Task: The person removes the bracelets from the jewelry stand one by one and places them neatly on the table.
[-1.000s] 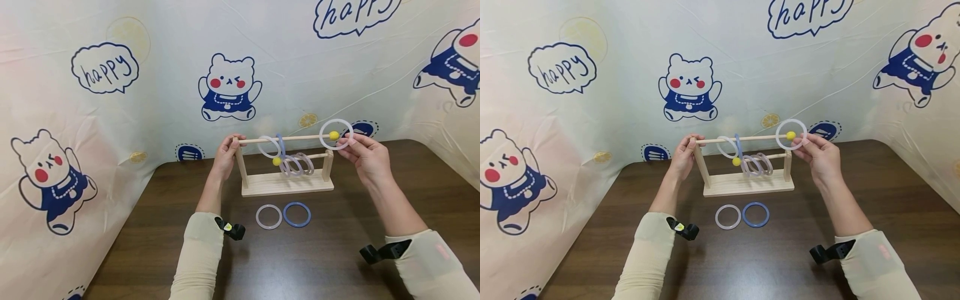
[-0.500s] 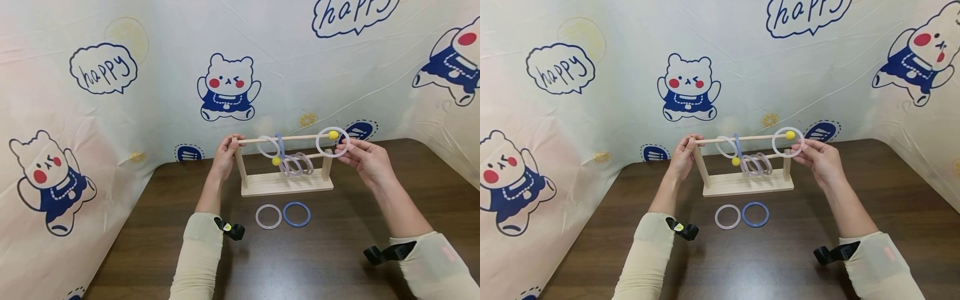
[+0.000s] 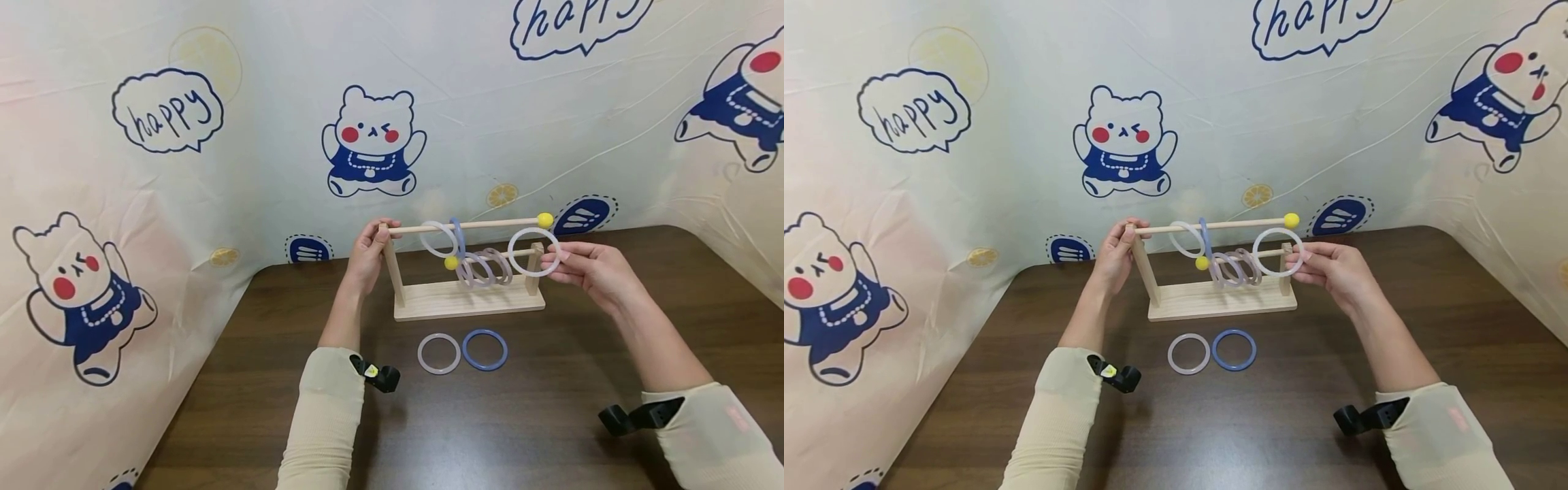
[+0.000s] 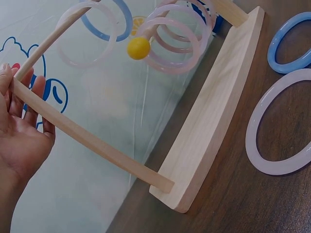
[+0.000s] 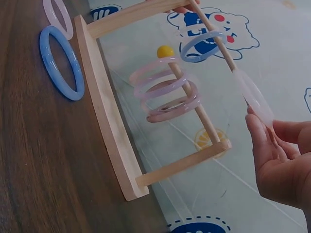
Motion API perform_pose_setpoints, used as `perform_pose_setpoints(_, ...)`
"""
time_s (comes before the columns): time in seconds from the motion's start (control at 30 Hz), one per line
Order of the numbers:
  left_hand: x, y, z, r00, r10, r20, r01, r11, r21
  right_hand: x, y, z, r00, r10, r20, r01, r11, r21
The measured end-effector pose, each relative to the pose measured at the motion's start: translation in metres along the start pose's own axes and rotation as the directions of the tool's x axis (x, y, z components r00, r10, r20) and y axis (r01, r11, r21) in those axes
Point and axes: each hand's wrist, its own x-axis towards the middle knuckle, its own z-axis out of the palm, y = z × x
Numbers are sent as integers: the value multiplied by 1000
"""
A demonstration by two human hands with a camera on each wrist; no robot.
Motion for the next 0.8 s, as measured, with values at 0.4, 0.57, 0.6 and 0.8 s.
perform_pose_setpoints(0.4, 0, 0, -1, 1000, 2, 0, -2, 1000, -2, -3, 4, -5, 986, 126, 106, -106, 979, -174)
perform_pose_setpoints(0.57, 0, -1, -1, 1000, 2, -1, -2, 1000, -2, -3, 5, -8, 977, 179, 118, -137, 945, -298)
perform_pose_setpoints(0.6, 0, -1, -1, 1000, 2, -1, -2, 1000, -2, -3, 6, -9, 975, 189, 120, -141, 935, -326)
perform_pose_setpoints(0.8, 1, -1, -1, 1000, -5, -2, 5, 1000, -2, -3, 6, -11, 963, 232, 137, -149, 883, -445)
